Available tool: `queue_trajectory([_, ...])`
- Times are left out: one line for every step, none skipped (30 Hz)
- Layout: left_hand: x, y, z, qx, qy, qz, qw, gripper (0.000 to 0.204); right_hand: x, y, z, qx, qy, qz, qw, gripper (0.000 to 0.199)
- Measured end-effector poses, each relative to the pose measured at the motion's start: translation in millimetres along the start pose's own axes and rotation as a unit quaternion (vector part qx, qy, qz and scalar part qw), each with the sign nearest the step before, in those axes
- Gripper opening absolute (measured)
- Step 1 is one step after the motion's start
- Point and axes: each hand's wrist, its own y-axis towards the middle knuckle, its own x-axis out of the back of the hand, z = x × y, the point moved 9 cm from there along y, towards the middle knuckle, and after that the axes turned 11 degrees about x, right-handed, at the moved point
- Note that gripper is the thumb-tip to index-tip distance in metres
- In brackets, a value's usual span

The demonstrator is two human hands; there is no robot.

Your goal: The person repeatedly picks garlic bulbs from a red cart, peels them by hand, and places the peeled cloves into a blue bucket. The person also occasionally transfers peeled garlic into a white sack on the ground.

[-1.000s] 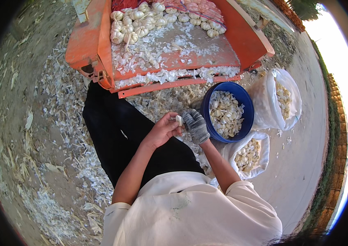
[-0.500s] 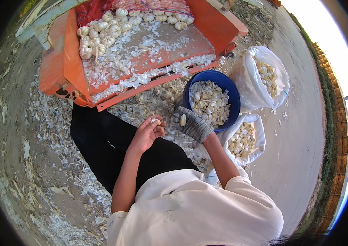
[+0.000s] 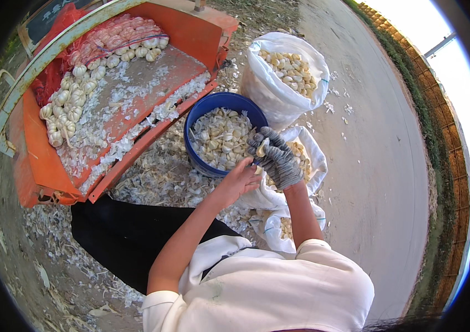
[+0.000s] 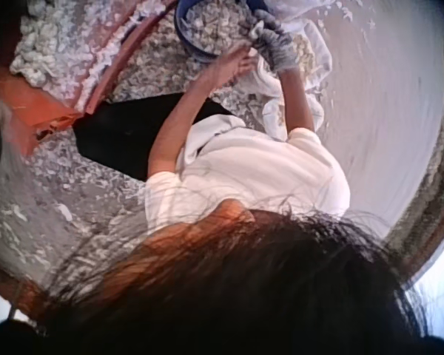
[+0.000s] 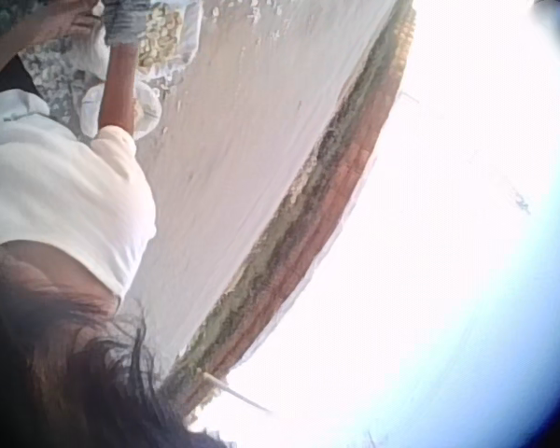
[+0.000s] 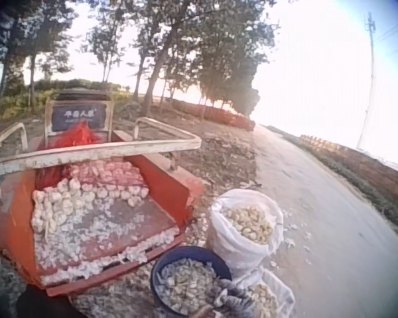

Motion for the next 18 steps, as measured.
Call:
queue_trajectory([-8.0,4.0,-7.2,-0.011,0.084,-0.043,0.995,0.042,6.9,3.2,13.1,0.03,-0.021,0.01,0.999,0.04])
queue_trajectory([-12.3,4.2,-3.3,0.001,0.036,-0.003,0.999,0.042,12.7,4.7,22.5,0.059,-0.042,0.022,0.997,0.039])
queue_trajectory([-14.3,4.6,-3.9,0.012,-0.009,0.039,0.999,0.042,20.4,5.9,22.6,0.073,-0.083,0.029,0.993,0.036])
queue_trajectory([-16.8,1.9,-5.3,0.026,-0.056,0.078,0.995,0.043,20.6,3.0,17.1,0.099,-0.166,0.028,0.981,0.03])
queue_trajectory([-18.5,-8.2,-14.7,-0.023,-0.102,0.116,0.988,0.035,17.5,-3.7,-1.9,0.062,-0.202,0.027,0.977,0.029])
queue_trajectory([-2.0,-15.4,-15.4,-0.038,-0.092,0.086,0.991,0.032,5.4,-10.9,-25.3,0.021,-0.231,0.03,0.972,0.027])
queue_trajectory([17.0,-24.2,-17.1,-0.051,-0.081,0.057,0.994,0.028,-8.8,-14.8,-39.4,0.057,-0.356,0.085,0.929,0.026])
queue_trajectory([35.7,-34.0,-18.7,-0.066,-0.071,0.028,0.995,0.025,-21.8,-18.2,-55.7,0.09,-0.474,0.14,0.864,0.025])
queue_trajectory([54.4,-46.0,-19.3,-0.08,-0.077,-0.001,0.994,0.02,-27.5,-19.9,-76.7,0.08,-0.474,0.154,0.863,0.023])
queue_trajectory([73.1,-60.6,-18.6,-0.093,-0.084,-0.03,0.992,0.015,-39.2,-22.7,-93.3,0.067,-0.474,0.168,0.862,0.021])
queue_trajectory([89.1,-75.3,-17.4,-0.099,-0.077,-0.059,0.99,0.014,-48.8,-27.3,-104.0,0.049,-0.443,0.165,0.88,0.02])
queue_trajectory([100.8,-91.1,-18.7,-0.11,-0.073,-0.087,0.987,0.013,-62.4,-29.8,-109.3,0.031,-0.413,0.167,0.895,0.019])
queue_trajectory([109.7,-102.2,-19.8,-0.121,-0.069,-0.116,0.984,0.012,-75.5,-30.2,-114.5,0.057,-0.434,0.212,0.874,0.016])
queue_trajectory([113.0,-108.1,-18.8,-0.115,-0.066,-0.123,0.983,0.011,-84.0,-30.1,-114.7,0.091,-0.479,0.245,0.838,0.016])
queue_trajectory([113.8,-119.2,-21.7,-0.115,-0.068,-0.135,0.982,0.01,-95.8,-30.7,-115.2,0.123,-0.518,0.284,0.797,0.015])
queue_trajectory([118.9,-131.0,-23.3,-0.115,-0.069,-0.15,0.98,0.01,-110.0,-34.1,-118.0,0.157,-0.55,0.324,0.754,0.014])
queue_trajectory([121.9,-133.8,-21.2,-0.108,-0.076,-0.154,0.979,0.01,-116.0,-35.9,-111.6,0.164,-0.533,0.319,0.767,0.014])
queue_trajectory([122.9,-133.1,-18.8,-0.099,-0.084,-0.144,0.981,0.009,-115.4,-37.8,-114.5,0.177,-0.557,0.336,0.739,0.016])
